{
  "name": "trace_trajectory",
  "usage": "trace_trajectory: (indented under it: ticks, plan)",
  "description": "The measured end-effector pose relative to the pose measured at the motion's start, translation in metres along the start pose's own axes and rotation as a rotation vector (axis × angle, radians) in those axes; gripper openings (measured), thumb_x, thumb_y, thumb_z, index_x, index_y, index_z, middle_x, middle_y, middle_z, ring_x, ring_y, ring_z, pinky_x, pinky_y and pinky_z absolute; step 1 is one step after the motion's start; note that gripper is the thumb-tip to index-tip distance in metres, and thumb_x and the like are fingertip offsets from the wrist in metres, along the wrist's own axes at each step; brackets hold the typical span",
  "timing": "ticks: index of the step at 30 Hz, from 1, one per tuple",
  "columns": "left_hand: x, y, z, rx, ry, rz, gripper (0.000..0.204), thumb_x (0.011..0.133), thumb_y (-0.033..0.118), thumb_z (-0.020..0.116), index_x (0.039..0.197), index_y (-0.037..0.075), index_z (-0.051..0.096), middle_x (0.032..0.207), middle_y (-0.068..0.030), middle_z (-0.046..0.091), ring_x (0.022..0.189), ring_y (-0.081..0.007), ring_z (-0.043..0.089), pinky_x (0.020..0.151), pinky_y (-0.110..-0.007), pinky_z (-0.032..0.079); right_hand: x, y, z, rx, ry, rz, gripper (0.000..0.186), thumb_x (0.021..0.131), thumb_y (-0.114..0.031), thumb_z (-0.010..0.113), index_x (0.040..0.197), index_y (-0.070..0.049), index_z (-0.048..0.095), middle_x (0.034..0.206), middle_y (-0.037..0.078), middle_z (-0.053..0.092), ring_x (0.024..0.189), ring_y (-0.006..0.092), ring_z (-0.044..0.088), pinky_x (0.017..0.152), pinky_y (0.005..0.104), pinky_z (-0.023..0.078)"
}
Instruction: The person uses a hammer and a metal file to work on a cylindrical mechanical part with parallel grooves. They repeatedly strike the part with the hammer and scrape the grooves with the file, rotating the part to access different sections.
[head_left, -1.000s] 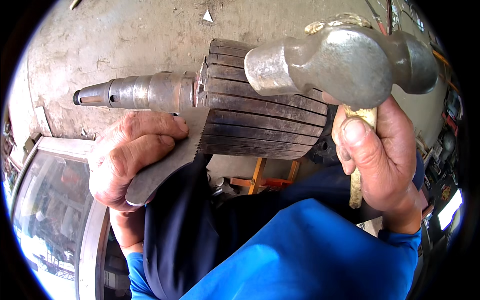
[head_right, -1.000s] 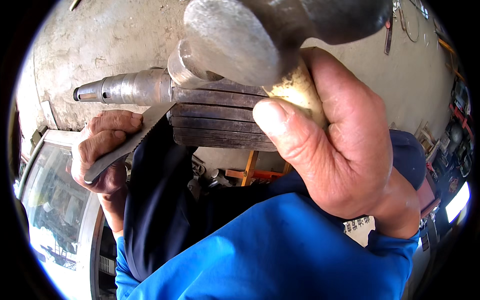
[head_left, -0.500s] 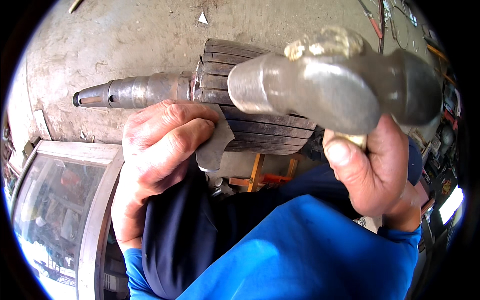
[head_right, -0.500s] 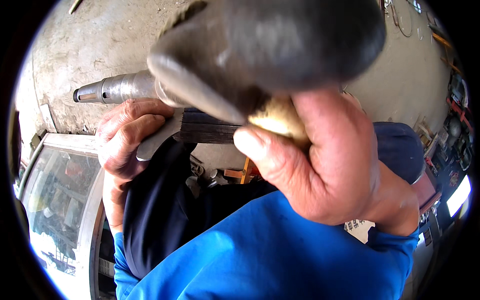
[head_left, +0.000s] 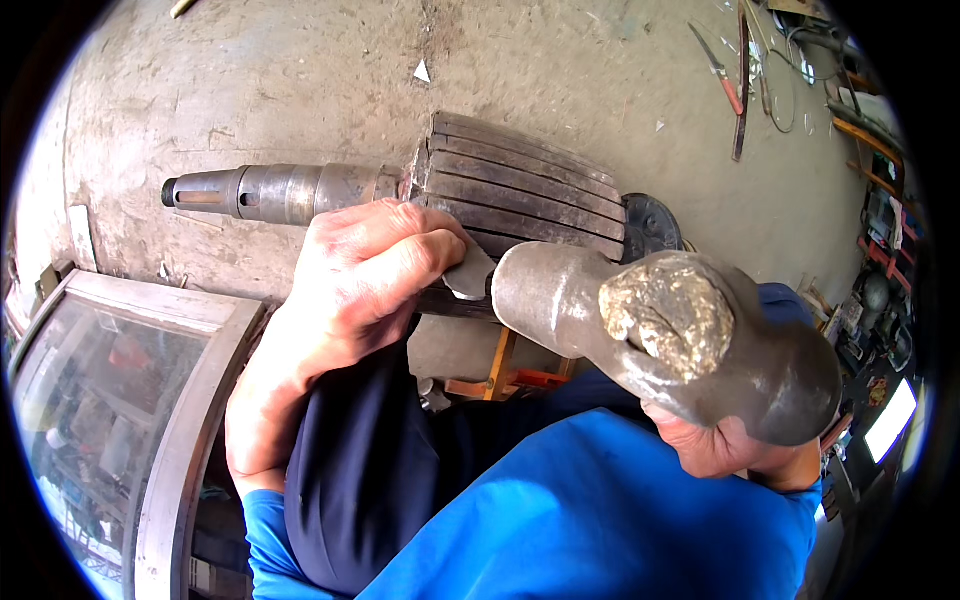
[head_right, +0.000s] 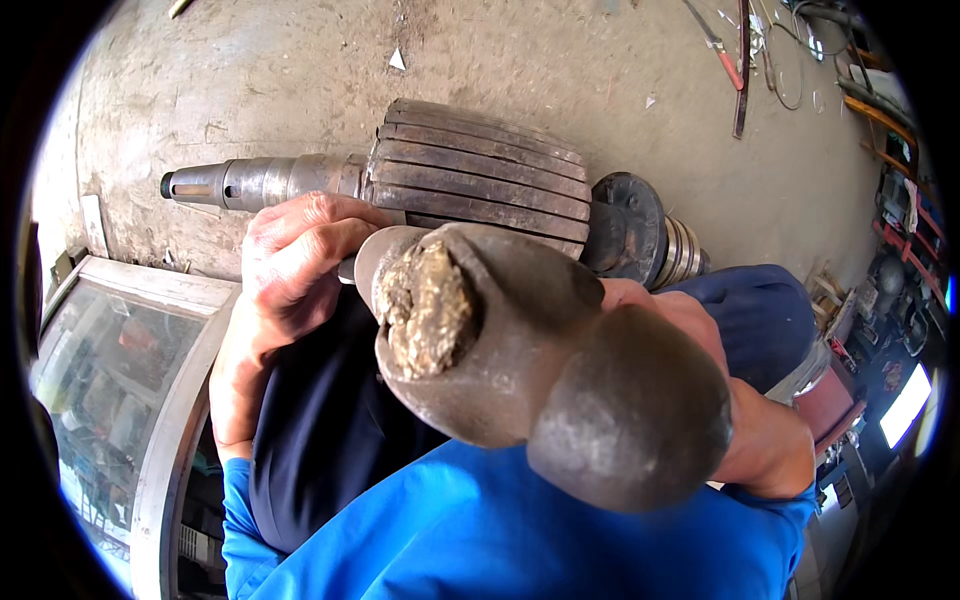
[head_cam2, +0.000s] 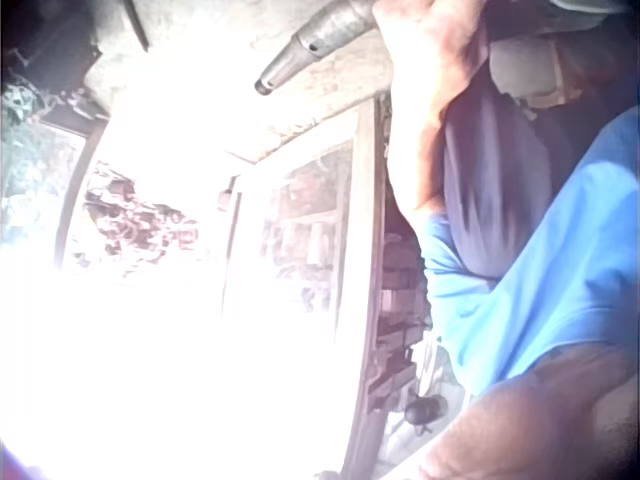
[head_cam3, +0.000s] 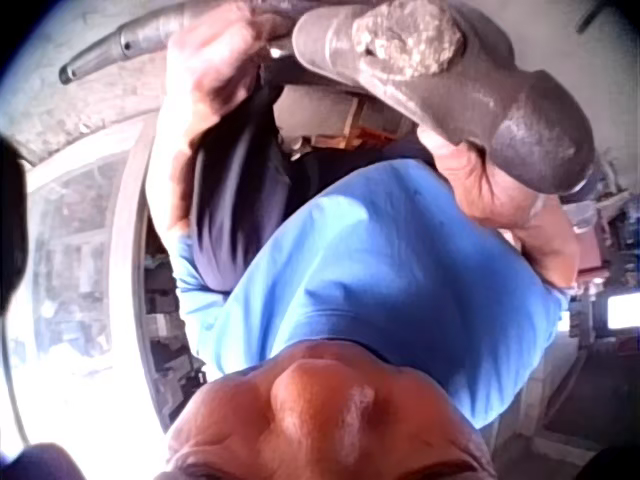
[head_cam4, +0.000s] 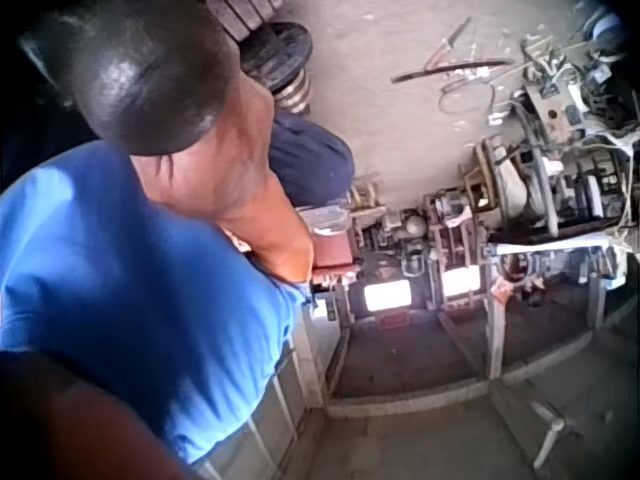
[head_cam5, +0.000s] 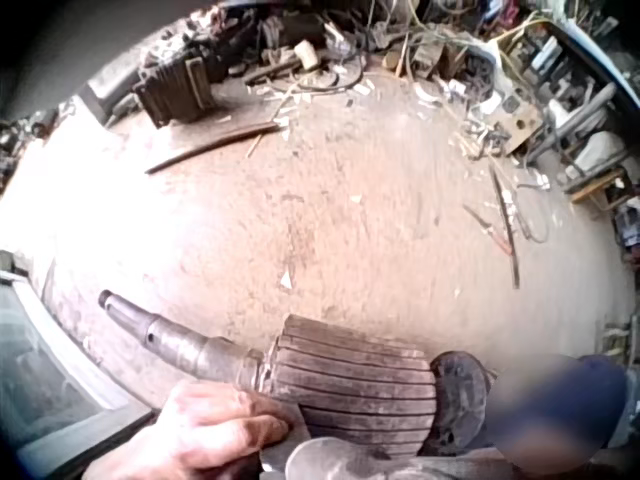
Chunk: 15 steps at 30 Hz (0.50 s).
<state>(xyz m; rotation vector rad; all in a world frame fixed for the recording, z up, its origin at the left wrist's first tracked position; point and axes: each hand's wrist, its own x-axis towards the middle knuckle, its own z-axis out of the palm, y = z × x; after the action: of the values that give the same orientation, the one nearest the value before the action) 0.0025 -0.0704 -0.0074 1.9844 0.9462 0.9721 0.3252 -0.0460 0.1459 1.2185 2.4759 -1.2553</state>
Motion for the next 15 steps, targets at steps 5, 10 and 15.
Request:
trace_trajectory:
  ticks: [5,10,15]
  plan:
    - [-0.003,0.002,0.0,0.013,-0.003,0.006,0.027,0.074,-0.002,0.07,0.101,-0.004,0.069,0.097,-0.0179,0.079,0.084,-0.0333,0.079,0.07,-0.041,0.063,0.004,0.004,-0.004,0.269,-0.027,0.039,0.044,0.09,-0.019,0.076,0.131,-0.003,0.077,0.131,0.016,0.077,0.126,0.0371,0.072,0.114,0.0445,0.052]
    - [0.0,0.0,-0.003,-0.019,0.013,-0.005,0.025,0.075,0.0,0.071,0.1,-0.003,0.07,0.096,-0.0167,0.078,0.084,-0.033,0.079,0.071,-0.042,0.063,0.0,0.004,0.0,0.265,0.005,0.027,0.048,0.087,-0.019,0.08,0.133,-0.004,0.072,0.132,0.016,0.074,0.127,0.0333,0.07,0.111,0.0432,0.052]
    - [-0.009,0.001,0.001,0.019,0.009,0.014,0.028,0.074,0.004,0.073,0.101,-0.001,0.07,0.097,-0.016,0.078,0.083,-0.0322,0.078,0.07,-0.043,0.062,0.014,0.004,0.0,0.275,-0.066,-0.04,0.062,0.076,-0.021,0.083,0.134,-0.002,0.069,0.111,0.014,0.071,0.101,0.0339,0.07,0.089,0.0428,0.054]
